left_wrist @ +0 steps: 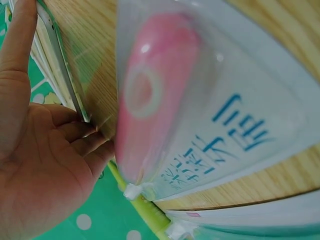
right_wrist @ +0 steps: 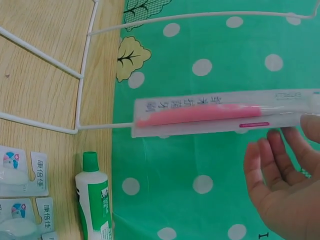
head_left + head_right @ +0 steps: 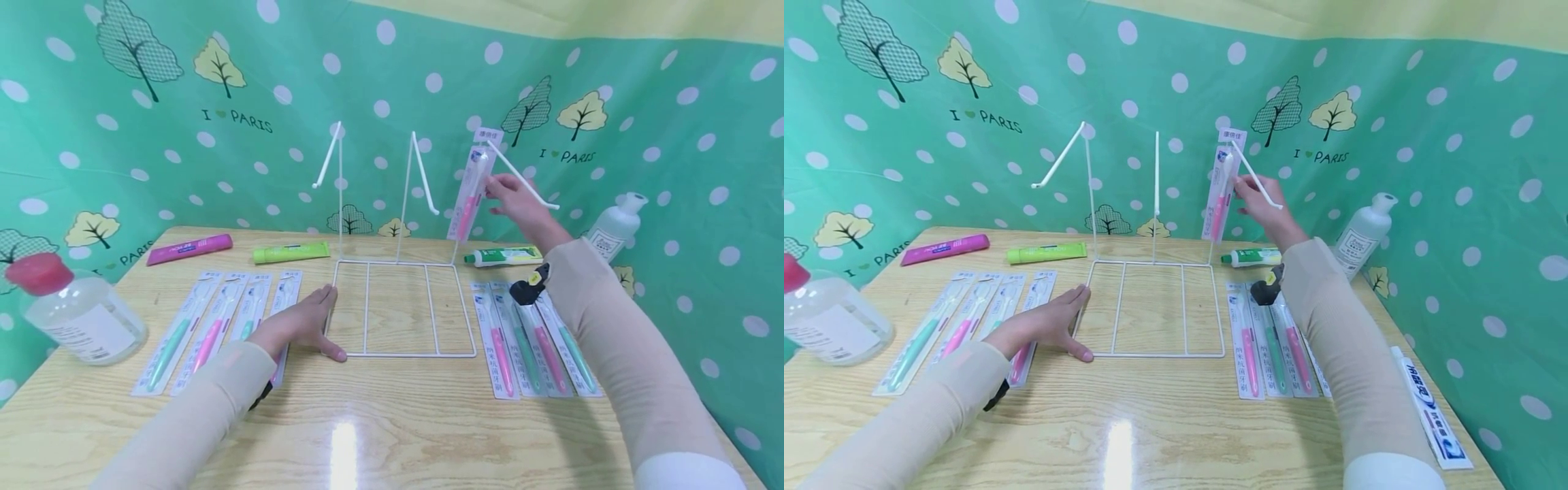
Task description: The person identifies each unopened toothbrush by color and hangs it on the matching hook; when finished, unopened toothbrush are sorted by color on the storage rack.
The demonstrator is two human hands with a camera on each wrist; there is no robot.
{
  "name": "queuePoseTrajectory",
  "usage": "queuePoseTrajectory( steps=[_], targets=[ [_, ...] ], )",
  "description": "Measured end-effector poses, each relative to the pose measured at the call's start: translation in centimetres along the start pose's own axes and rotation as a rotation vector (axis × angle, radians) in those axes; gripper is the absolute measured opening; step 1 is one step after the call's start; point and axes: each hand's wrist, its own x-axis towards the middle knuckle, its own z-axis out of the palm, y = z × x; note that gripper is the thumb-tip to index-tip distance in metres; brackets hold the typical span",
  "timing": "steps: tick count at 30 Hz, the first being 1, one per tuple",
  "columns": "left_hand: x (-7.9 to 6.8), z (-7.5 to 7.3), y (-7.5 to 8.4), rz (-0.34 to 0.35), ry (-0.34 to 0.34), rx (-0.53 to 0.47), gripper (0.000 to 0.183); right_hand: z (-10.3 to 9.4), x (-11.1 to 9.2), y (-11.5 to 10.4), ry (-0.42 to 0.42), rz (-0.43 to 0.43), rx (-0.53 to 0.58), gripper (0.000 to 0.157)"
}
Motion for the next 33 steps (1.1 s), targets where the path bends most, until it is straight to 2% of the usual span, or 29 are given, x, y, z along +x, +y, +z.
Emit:
queuePoseTrajectory(
  steps=[5,9,11,18,26,33],
  targets=[
    [0.1,0.0,0.0,-0.009,-0.004,-0.004,0.133,-0.9,-0.9,0.0,0.068,-0.012,-0.025,0.049],
    [0.1,0.0,-0.1,-0.007,-0.004,-0.002,0.134,-2.4,-2.0,0.6,0.055,-0.084,-0.085,0.05],
    [0.1,0.0,0.0,-0.006,-0.005,-0.001,0.134,-3.2,-2.6,1.0,0.056,-0.091,-0.13,0.049],
    [0.2,0.1,-0.1,0.002,0.001,-0.002,0.133,-5.9,-5.1,2.7,0.041,0.03,-0.256,0.055],
    [0.4,0.4,-0.4,0.0,0.006,-0.045,0.133,-8.5,-8.4,6.1,-0.033,0.065,-0.323,0.068],
    [0.4,0.4,-0.2,-0.004,0.008,-0.042,0.133,-9.8,-10.5,10.1,-0.017,0.076,-0.367,0.063]
  ],
)
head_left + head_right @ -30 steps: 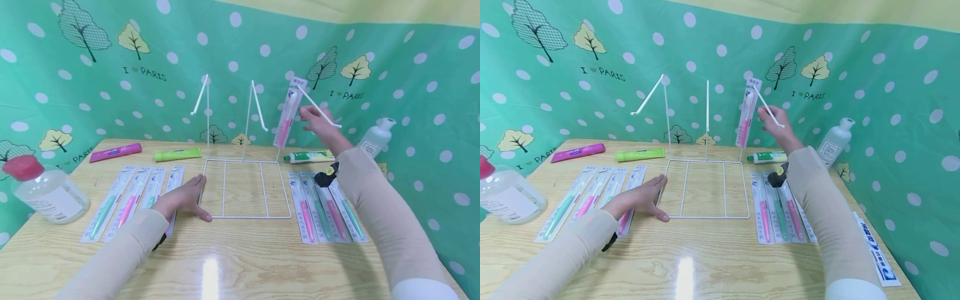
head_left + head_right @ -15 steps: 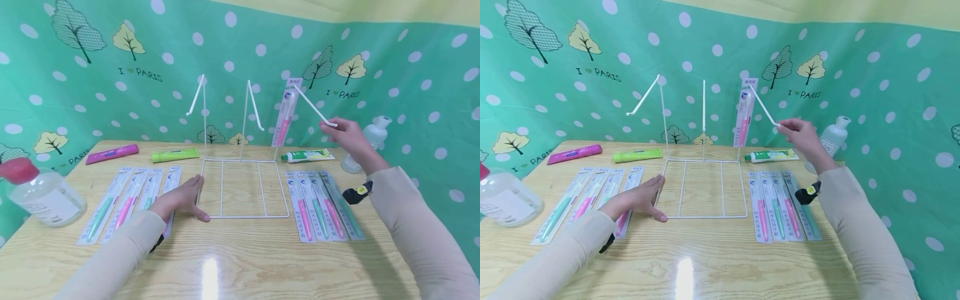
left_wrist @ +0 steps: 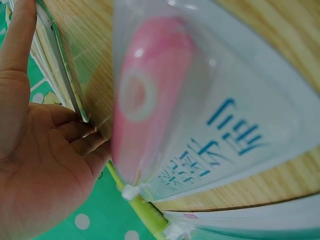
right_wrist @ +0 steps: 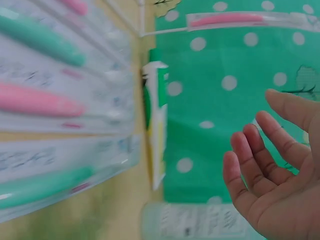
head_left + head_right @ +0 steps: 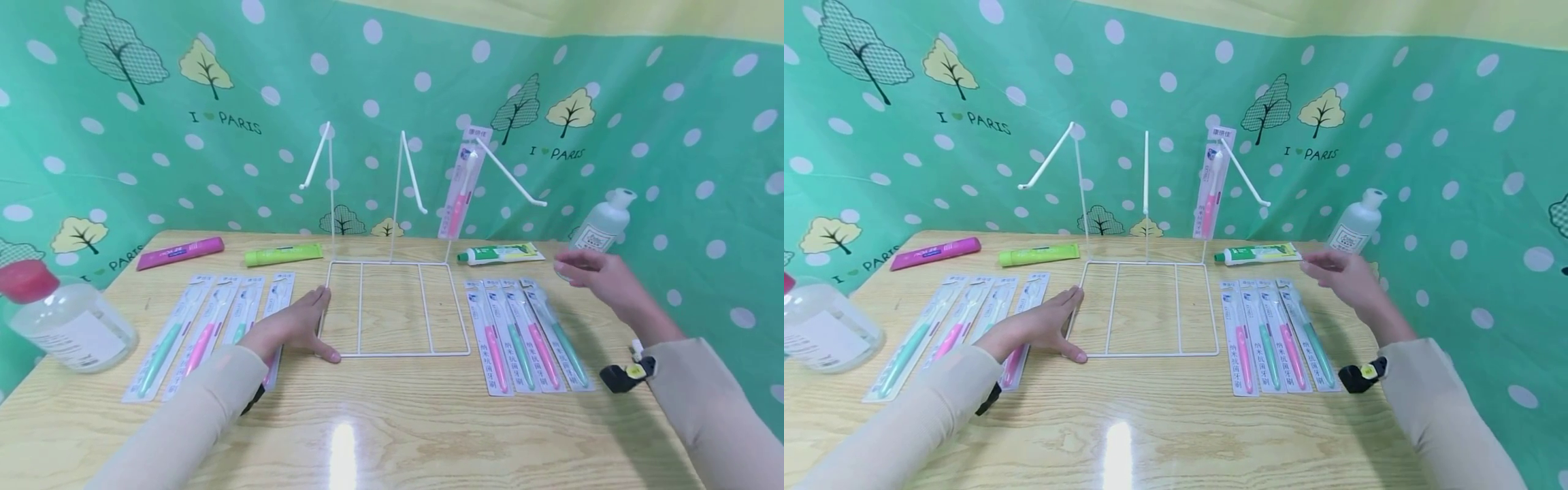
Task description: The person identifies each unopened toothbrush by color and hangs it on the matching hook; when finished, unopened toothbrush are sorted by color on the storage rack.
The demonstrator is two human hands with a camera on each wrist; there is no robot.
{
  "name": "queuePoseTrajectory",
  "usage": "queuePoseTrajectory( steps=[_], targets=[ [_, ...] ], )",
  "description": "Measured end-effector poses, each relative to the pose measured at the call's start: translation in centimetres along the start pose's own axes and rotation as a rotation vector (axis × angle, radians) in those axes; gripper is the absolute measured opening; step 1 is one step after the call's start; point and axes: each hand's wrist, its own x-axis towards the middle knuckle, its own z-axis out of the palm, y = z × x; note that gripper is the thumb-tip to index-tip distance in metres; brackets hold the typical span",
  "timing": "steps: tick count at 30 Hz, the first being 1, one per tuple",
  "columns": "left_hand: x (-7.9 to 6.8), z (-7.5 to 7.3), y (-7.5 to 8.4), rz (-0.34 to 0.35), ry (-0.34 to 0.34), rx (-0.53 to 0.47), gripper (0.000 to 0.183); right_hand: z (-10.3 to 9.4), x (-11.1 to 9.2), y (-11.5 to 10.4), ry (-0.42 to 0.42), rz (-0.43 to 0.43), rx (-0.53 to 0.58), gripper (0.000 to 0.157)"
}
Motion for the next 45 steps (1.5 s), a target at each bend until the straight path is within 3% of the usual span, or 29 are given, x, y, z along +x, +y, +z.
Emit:
queuePoseTrajectory(
  steps=[7,15,27,38,45],
  targets=[
    [-0.1,-0.2,0.1,0.011,0.001,0.002,0.132,1.1,-1.2,3.7,-0.097,0.037,-0.049,0.062],
    [-0.3,-0.2,0.2,0.016,0.003,0.003,0.13,2.8,-1.8,6.2,-0.217,0.178,-0.154,0.07],
    [-0.2,-0.2,0.1,0.021,0.003,0.009,0.131,4.1,-1.4,5.7,-0.213,0.206,-0.34,0.079],
    [-0.2,-0.1,0.2,0.01,-0.003,0.014,0.131,4.1,-1.0,6.0,-0.224,0.244,-0.28,0.083],
    [-0.2,-0.2,0.2,0.006,0.0,0.021,0.131,3.8,-1.1,6.2,-0.19,0.23,-0.232,0.06]
  ],
)
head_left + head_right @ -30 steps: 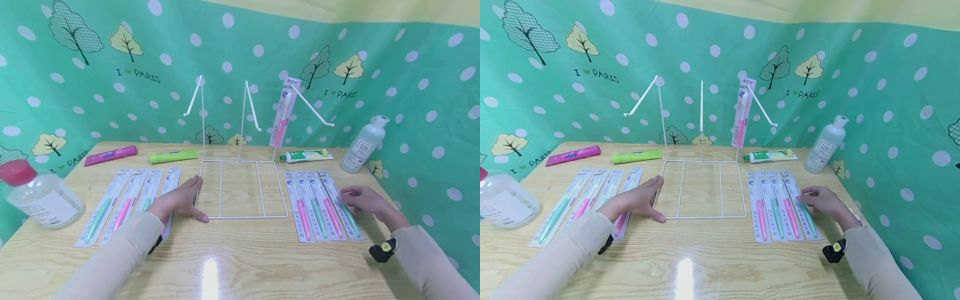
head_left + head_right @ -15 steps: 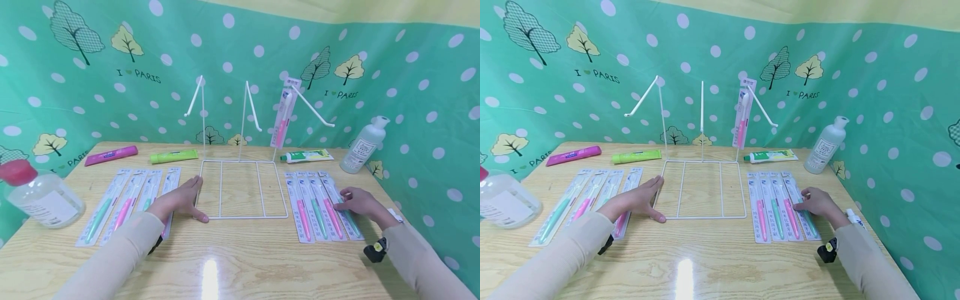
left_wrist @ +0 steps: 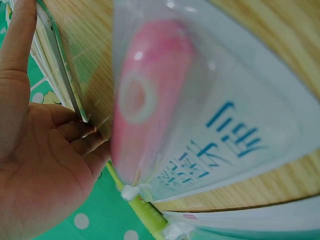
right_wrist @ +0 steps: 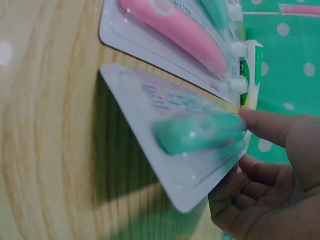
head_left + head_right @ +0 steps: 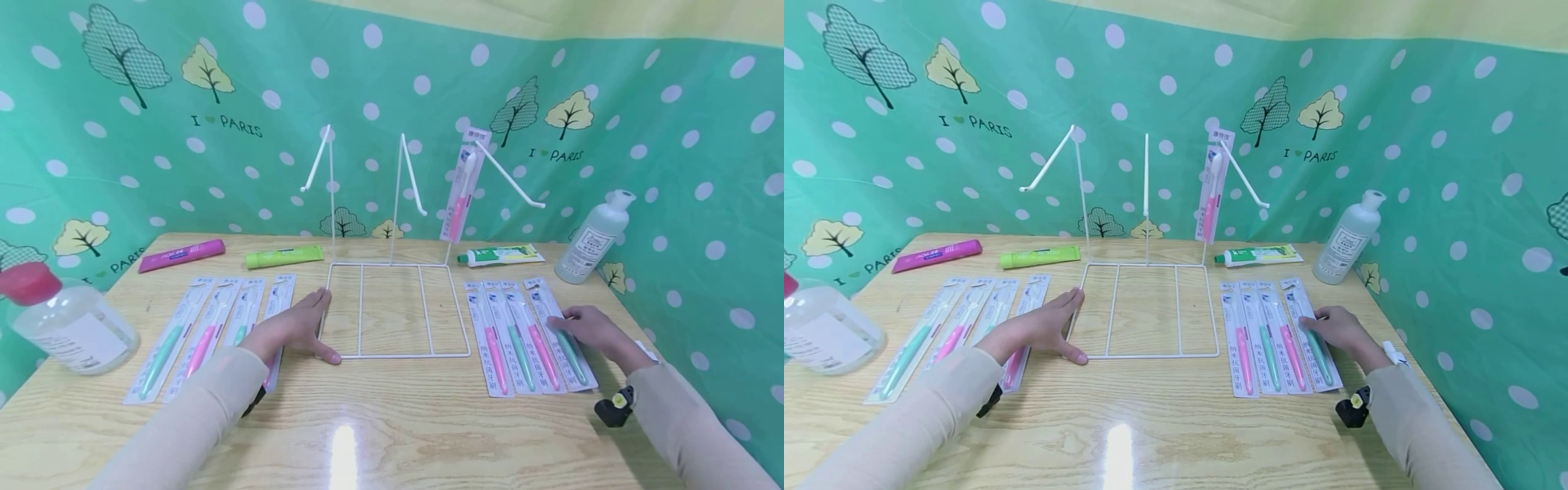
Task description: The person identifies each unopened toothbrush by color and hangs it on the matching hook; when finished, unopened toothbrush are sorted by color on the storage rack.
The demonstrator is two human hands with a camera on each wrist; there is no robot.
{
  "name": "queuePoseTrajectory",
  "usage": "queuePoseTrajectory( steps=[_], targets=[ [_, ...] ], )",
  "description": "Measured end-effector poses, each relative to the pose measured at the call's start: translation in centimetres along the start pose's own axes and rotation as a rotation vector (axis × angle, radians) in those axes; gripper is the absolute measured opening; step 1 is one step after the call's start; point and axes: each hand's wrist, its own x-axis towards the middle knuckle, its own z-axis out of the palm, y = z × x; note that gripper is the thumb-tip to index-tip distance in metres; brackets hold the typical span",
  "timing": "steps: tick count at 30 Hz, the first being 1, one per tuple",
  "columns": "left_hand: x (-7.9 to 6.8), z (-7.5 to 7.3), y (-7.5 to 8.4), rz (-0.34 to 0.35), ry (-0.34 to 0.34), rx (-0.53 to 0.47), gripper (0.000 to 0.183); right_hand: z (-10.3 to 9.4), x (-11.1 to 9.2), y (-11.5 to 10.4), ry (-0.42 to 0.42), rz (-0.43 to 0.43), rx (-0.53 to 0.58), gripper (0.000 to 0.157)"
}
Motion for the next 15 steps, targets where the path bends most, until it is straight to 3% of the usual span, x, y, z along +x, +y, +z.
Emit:
queuePoseTrajectory(
  steps=[9,15],
  targets=[
    [0.0,0.0,-0.1,0.006,0.004,-0.007,0.131,-0.7,-0.4,0.1,-0.007,-0.04,0.051,0.053],
    [0.0,0.0,-0.1,0.008,0.004,-0.007,0.131,-1.9,-1.5,-0.9,0.079,-0.123,0.045,0.047]
  ],
)
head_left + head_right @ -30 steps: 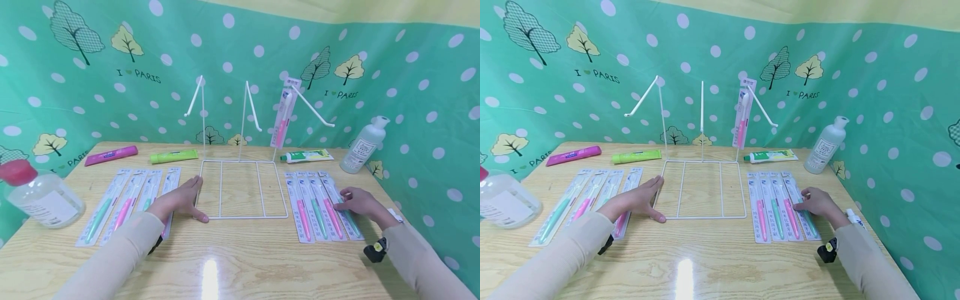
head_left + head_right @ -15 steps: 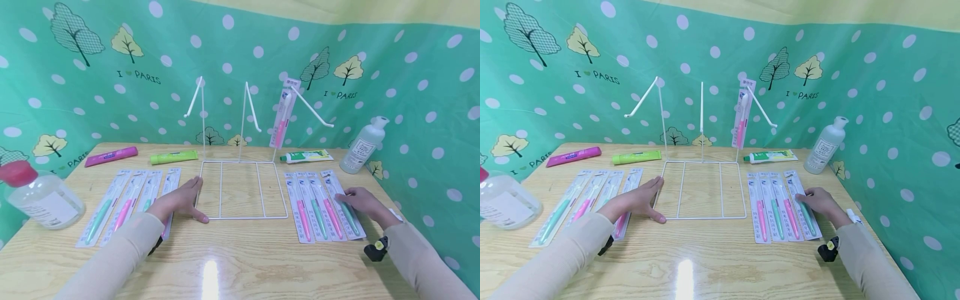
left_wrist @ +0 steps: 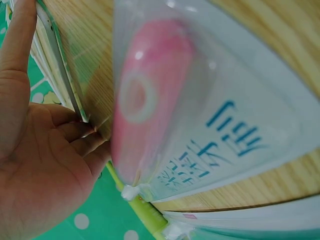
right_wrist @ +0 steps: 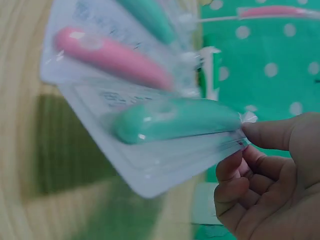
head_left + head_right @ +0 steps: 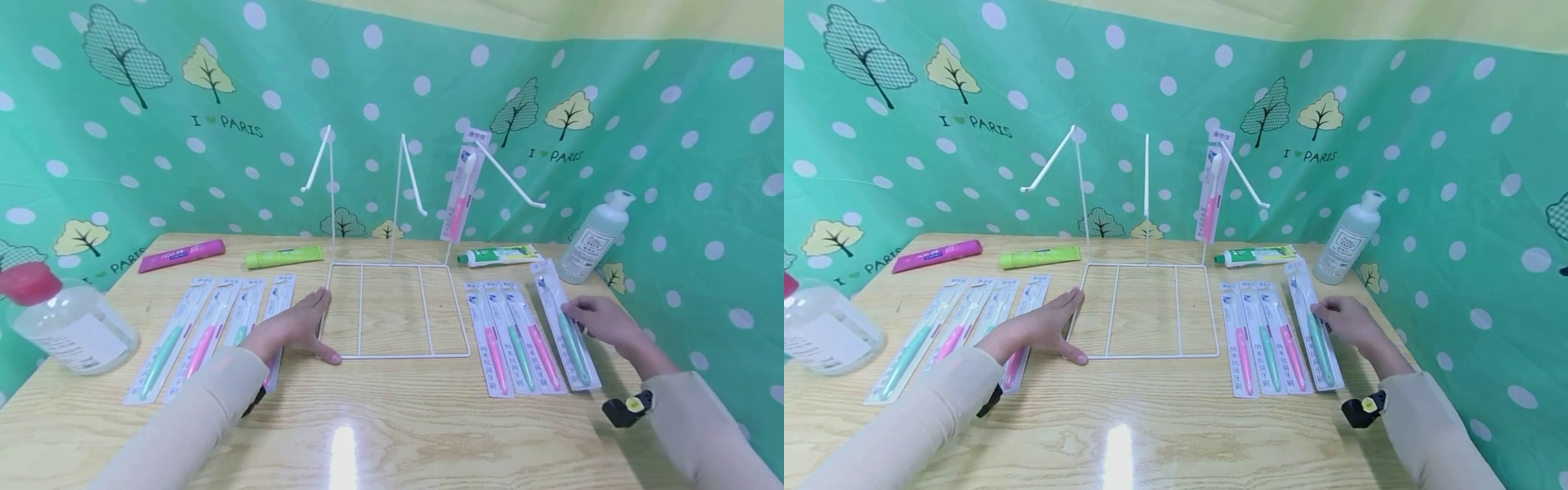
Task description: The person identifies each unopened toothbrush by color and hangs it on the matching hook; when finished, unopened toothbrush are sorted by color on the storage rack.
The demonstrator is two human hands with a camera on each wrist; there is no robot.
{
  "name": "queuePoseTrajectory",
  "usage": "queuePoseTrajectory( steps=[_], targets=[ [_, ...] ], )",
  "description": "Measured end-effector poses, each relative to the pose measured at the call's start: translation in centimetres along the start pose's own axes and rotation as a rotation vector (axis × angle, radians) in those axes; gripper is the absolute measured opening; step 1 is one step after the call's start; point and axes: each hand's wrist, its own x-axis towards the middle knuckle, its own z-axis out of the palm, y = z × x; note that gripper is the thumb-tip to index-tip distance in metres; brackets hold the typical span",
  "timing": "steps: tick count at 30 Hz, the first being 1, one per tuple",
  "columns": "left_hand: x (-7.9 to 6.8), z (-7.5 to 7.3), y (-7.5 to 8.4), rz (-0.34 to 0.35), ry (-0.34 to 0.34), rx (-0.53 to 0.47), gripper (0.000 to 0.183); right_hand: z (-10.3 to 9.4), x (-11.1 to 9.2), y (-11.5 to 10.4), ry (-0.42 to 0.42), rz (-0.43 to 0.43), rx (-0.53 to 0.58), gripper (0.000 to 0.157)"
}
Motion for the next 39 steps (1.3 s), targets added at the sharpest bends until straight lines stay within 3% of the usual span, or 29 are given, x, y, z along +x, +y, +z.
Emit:
queuePoseTrajectory(
  steps=[4,9,22,30,39],
  targets=[
    [-0.1,0.0,0.0,-0.001,-0.003,0.0,0.132,-0.4,-0.8,-1.5,0.059,-0.117,0.036,0.043],
    [-0.2,0.0,0.1,-0.007,-0.007,0.013,0.131,-0.2,-1.9,-4.4,0.07,-0.262,0.09,0.035],
    [-0.2,-0.2,0.2,0.008,-0.007,0.031,0.13,1.6,-3.7,-12.3,-0.048,-0.499,0.109,0.017],
    [-0.3,-0.2,0.2,0.003,-0.009,0.035,0.13,1.9,-4.8,-15.9,-0.089,-0.652,0.255,0.013],
    [-0.3,-0.1,0.2,0.007,-0.009,0.016,0.13,2.5,-5.3,-18.8,-0.123,-0.742,0.335,0.014]
  ],
)
